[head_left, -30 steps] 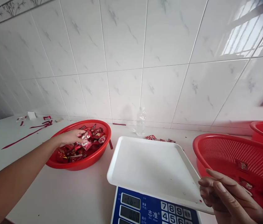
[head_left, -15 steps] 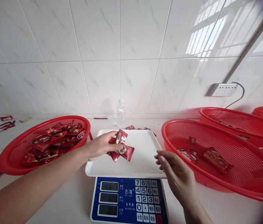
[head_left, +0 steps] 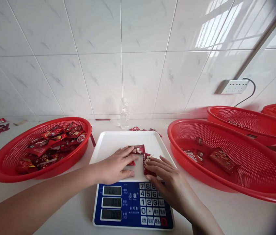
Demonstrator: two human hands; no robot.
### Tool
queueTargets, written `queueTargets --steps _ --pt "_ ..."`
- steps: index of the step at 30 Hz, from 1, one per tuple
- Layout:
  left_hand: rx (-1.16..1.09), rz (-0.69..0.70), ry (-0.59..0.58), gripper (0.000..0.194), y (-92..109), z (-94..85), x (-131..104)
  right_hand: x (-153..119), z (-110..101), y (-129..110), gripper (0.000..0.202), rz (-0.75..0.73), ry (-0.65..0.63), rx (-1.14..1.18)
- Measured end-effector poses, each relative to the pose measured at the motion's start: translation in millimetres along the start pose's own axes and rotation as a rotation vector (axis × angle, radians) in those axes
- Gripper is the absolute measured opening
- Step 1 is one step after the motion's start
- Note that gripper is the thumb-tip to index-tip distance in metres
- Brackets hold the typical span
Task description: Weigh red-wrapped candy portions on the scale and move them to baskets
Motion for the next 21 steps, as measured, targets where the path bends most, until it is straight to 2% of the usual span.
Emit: queueTargets --steps 3,6,9,12,14,17,21 --pt "-0.034 0.031 0.003 0.049 2 4.7 1 0 -1 0 0.021 -0.032 -0.038 0.006" --pt "-0.043 0.077 0.127 0.051 1 6.0 3 1 -3 -2 0.024 -0.072 -0.064 0.024" --pt "0.01 0.08 0.238 0.036 -2 5.4 3 2 -3 -6 0.027 -0.072 -0.051 0.047" --pt "0.056 0.064 0.261 0.02 -2 3.9 2 3 -3 -10 0.026 -0.042 -0.027 0.087" --pt "0.03 0.051 0.285 0.019 -1 1.9 0 4 -3 -12 0.026 -0.025 -0.016 0.141" --pt "-0.156 -0.052 0.302 0.028 2 -2.7 -3 4 -3 -12 0.026 0.028 0.061 0.227" --pt "-0.685 -0.289 0.219 0.037 5 -7.5 -7 -1 -5 -8 0.027 0.16 0.183 0.288"
Point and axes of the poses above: each hand's wrist, its own x-axis towards the middle knuckle, its own z-axis out of the palm, y = z × x, the point moved 1 cm from there along x, towards the middle knuckle, and after that the axes turned 7 degrees about y, right-handed, at the moved point
